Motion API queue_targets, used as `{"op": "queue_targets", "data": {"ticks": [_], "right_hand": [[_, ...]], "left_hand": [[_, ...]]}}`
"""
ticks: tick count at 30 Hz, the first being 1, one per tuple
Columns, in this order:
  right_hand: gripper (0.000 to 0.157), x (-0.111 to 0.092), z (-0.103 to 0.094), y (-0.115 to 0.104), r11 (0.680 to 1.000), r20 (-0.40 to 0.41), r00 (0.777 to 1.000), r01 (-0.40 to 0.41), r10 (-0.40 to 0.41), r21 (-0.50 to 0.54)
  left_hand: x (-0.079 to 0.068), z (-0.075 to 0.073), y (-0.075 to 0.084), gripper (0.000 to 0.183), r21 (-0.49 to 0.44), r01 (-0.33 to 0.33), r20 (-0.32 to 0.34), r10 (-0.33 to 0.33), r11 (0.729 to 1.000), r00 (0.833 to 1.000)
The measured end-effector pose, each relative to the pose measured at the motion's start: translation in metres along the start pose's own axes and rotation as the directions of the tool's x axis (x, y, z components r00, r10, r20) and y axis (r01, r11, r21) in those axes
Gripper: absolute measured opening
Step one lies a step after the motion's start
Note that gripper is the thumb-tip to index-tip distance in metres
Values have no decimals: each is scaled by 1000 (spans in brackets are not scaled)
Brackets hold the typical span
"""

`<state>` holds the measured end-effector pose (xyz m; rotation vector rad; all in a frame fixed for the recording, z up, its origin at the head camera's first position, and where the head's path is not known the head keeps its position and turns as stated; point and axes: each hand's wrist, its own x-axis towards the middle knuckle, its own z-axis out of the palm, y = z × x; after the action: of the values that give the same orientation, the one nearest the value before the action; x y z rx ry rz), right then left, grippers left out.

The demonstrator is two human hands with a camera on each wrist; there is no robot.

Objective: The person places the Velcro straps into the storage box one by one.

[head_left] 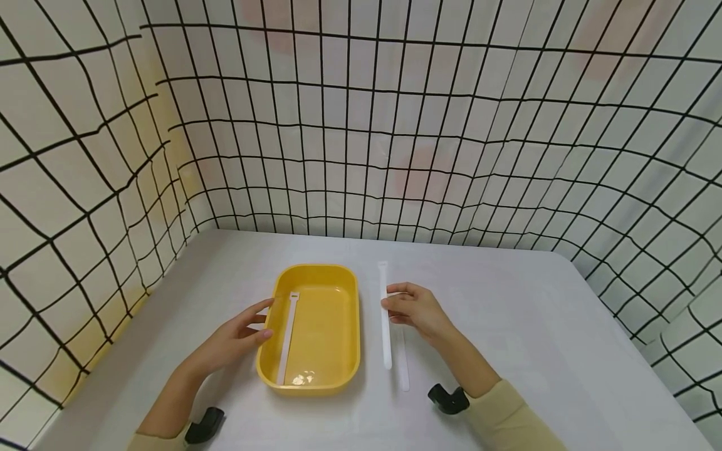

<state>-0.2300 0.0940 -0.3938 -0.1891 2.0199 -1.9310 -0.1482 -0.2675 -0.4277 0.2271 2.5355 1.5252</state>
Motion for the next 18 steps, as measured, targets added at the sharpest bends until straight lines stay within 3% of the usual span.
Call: {"op": "queue_targets", "data": {"ticks": [8, 18], "right_hand": [[38, 2, 13, -5, 999, 22, 1000, 5, -6, 50], [38, 6, 27, -6, 999, 53, 999, 5, -7, 39]], "left_hand": [[-2, 0, 2, 66, 13, 2, -5, -2, 1000, 1000], [-1, 0, 2, 67, 13, 28, -11, -28, 1000, 1000]]}}
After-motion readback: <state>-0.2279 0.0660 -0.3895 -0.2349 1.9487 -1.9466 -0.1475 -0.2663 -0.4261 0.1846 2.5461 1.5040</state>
